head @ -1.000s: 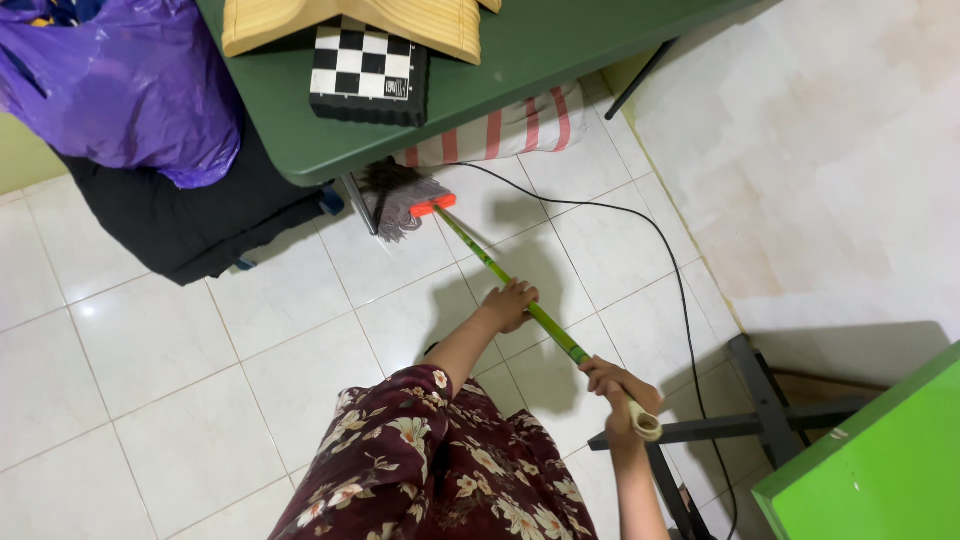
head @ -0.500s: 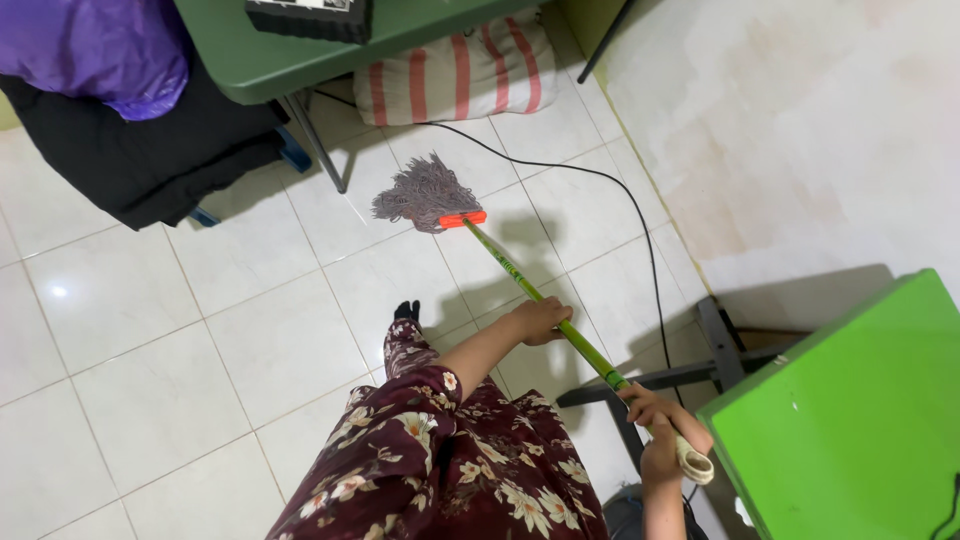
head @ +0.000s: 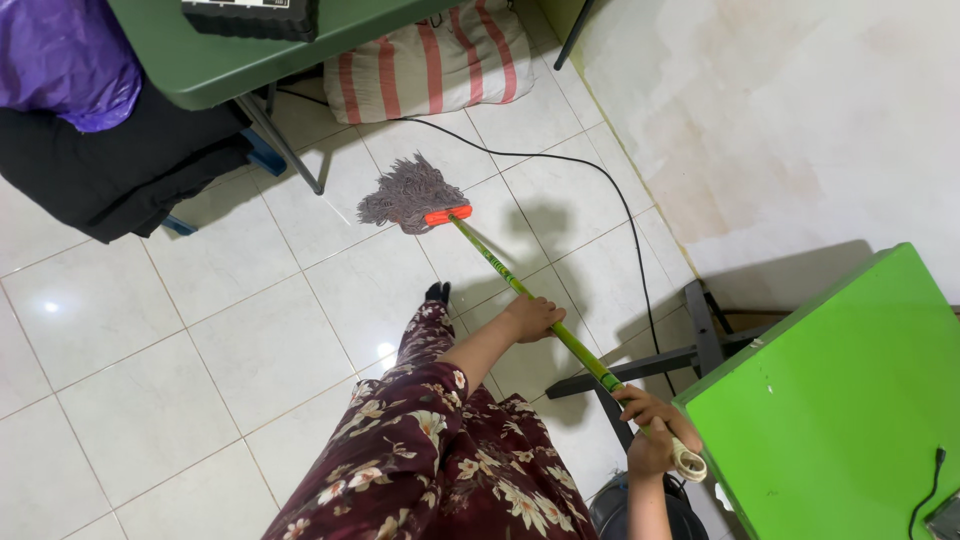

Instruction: The person mops a tiled floor using a grey string mop with a green handle. They move the mop back and forth across the floor, cleaning around a row of shoes, a green table, and a black bucket.

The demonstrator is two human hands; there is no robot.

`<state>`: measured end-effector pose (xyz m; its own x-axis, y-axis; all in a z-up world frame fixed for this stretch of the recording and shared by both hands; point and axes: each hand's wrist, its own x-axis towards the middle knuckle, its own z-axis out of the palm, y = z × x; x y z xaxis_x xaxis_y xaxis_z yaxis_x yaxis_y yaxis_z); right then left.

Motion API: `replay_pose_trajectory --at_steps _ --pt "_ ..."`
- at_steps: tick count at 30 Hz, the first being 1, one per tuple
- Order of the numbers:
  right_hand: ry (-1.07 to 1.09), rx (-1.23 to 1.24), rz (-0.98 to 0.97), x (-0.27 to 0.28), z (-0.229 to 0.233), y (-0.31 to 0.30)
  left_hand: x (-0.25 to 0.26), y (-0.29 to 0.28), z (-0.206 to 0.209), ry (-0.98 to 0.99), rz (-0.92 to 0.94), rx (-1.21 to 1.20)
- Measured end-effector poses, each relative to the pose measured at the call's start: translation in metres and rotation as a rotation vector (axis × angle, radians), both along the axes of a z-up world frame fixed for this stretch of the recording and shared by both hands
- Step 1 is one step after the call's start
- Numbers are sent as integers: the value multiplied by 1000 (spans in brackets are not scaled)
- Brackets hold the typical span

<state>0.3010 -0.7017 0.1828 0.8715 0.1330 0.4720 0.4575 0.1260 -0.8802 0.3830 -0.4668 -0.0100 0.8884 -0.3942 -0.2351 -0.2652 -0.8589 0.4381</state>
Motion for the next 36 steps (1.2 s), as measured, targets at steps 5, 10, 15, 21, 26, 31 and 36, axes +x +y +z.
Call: replay_pose_trajectory --at_steps 5,10,15,21,26,31,36 --pt "-48 -62 31 33 -33 12 27 24 -14 -72 8 57" --pt "-49 -99 73 75 -74 46 72 68 -35 69 106 136" --pt "-52 -214 220 131 -84 111 132 131 -58 258 255 217" --pt "71 -227 163 195 -67 174 179 188 -49 260 388 119" --pt "164 -190 183 220 -19 175 211 187 -28 245 346 107" --pt "188 -90 309 222 -9 177 207 187 -32 201 347 48" --pt "190 -132 325 208 -6 144 190 161 -17 228 343 25"
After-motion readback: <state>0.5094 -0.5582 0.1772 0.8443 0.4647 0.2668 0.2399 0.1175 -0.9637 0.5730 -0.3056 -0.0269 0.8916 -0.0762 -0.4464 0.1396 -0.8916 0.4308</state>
